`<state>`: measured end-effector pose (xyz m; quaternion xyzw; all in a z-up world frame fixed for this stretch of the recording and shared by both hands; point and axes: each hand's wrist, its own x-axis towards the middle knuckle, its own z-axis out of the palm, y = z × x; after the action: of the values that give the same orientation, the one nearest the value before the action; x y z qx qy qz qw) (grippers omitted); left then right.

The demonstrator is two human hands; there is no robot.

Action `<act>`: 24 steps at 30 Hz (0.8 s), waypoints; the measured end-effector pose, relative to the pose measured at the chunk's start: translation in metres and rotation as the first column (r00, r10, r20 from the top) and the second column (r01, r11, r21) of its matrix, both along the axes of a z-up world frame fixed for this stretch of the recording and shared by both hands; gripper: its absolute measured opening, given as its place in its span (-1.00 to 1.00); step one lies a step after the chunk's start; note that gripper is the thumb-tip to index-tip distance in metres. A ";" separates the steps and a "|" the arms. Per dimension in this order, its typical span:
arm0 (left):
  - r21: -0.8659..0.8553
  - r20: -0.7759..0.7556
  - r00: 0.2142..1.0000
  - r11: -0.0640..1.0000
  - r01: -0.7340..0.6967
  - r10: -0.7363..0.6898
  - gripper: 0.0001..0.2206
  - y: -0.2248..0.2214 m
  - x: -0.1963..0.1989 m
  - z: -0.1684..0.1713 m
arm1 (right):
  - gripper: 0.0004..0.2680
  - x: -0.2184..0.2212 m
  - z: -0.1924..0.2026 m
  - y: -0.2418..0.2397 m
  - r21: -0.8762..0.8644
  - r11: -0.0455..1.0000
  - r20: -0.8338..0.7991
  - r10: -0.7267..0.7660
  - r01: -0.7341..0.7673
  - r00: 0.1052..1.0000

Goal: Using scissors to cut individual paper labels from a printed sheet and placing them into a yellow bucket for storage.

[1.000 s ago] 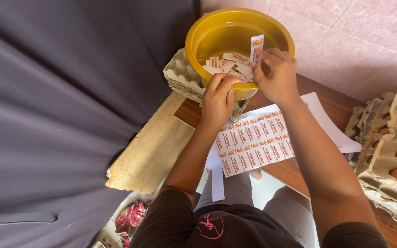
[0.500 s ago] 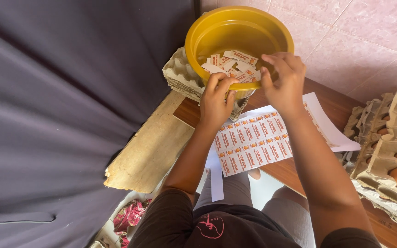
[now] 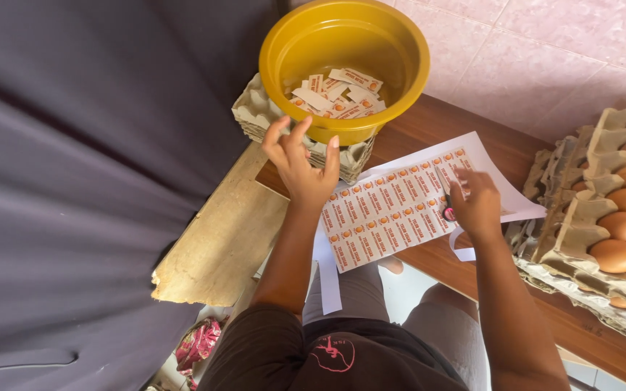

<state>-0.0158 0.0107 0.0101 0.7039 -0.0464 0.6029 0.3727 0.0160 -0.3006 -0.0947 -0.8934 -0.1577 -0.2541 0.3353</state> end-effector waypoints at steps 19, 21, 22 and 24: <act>-0.217 -0.441 0.631 0.758 0.616 -0.639 -0.68 -0.151 -0.029 -0.095 | -0.71 -0.018 -0.107 -0.033 -0.458 0.790 0.157 -0.379 0.407 0.912; -0.261 -0.535 0.578 0.771 0.581 -0.616 -0.68 -0.153 -0.028 -0.107 | -0.65 -0.020 -0.105 -0.027 -0.495 0.756 0.147 -0.414 0.429 0.899; -0.265 -0.536 0.575 0.770 0.580 -0.618 -0.68 -0.155 -0.027 -0.116 | -0.65 -0.021 -0.104 -0.027 -0.498 0.755 0.144 -0.414 0.427 0.899; -0.387 -0.602 0.460 0.742 0.547 -0.653 -0.69 -0.156 -0.024 -0.133 | -0.64 -0.019 -0.099 -0.024 -0.480 0.789 0.005 -0.434 0.383 0.901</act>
<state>-0.0397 -0.1448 -0.1227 0.7875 -0.1030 0.1166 0.5964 -0.0031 -0.3250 -0.1937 -0.9724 0.0003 -0.2271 0.0537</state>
